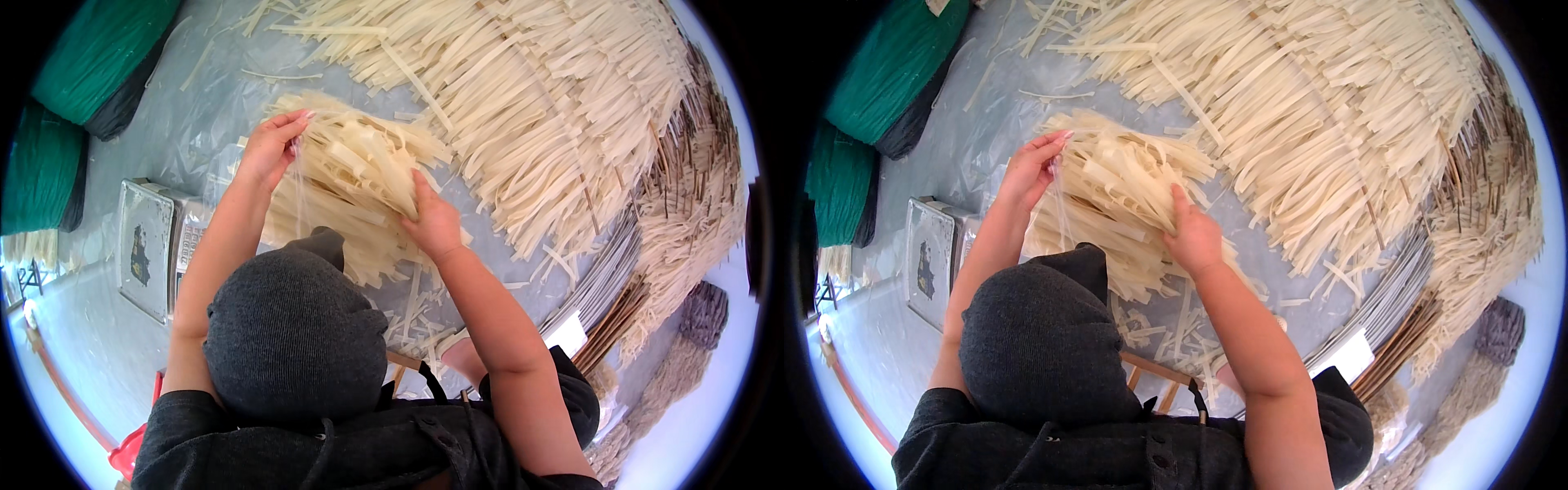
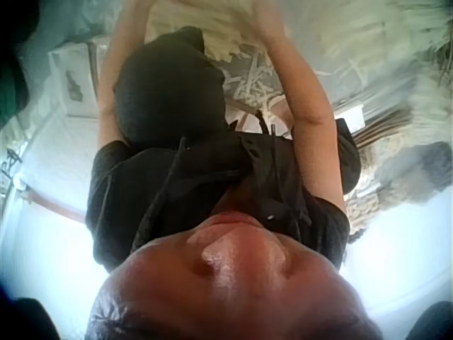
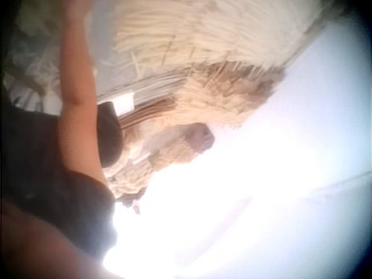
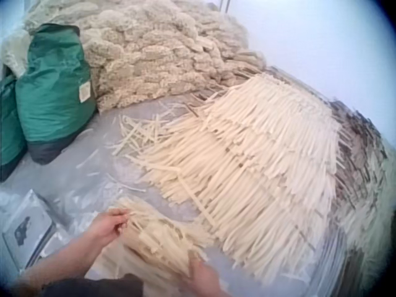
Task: The person organizes flat food strips into bundles using long rods, then gathers a bundle by hand and secures it with a thin tie.
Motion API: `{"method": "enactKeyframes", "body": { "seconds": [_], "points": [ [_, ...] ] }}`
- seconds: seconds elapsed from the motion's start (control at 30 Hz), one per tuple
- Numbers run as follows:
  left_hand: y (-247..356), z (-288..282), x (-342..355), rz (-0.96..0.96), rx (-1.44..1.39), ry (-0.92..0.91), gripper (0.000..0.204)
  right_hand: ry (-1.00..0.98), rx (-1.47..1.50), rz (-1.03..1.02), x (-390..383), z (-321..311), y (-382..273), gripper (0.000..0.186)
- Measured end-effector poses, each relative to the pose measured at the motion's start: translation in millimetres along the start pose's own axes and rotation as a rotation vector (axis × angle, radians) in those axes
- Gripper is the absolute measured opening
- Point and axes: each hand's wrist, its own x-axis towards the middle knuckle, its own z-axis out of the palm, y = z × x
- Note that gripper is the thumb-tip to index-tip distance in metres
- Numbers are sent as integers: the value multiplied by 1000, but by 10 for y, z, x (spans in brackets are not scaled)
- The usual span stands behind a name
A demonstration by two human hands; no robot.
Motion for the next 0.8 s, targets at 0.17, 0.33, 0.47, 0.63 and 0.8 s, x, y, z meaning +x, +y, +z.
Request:
{"method": "enactKeyframes", "body": {
  "seconds": [0.17, 0.33, 0.47, 0.63, 0.8],
  "points": [
    [204, 280, -268, 190, 325, 3, 25, -90, -188, 45, -1, 57, -157, 87],
    [312, 338, -445, 285, 519, -44, 29, -95, -274, 28, -2, 101, -212, 86],
    [317, 658, -688, 111, 538, -159, 32, -137, -323, 91, 53, 87, -213, 86],
    [238, 360, -575, 263, 684, -164, 33, -166, -370, 78, 115, 17, -320, 89],
    [285, 102, -545, 162, 1061, -233, 31, -96, -335, 12, 11, -36, -262, 99]
  ]
}}
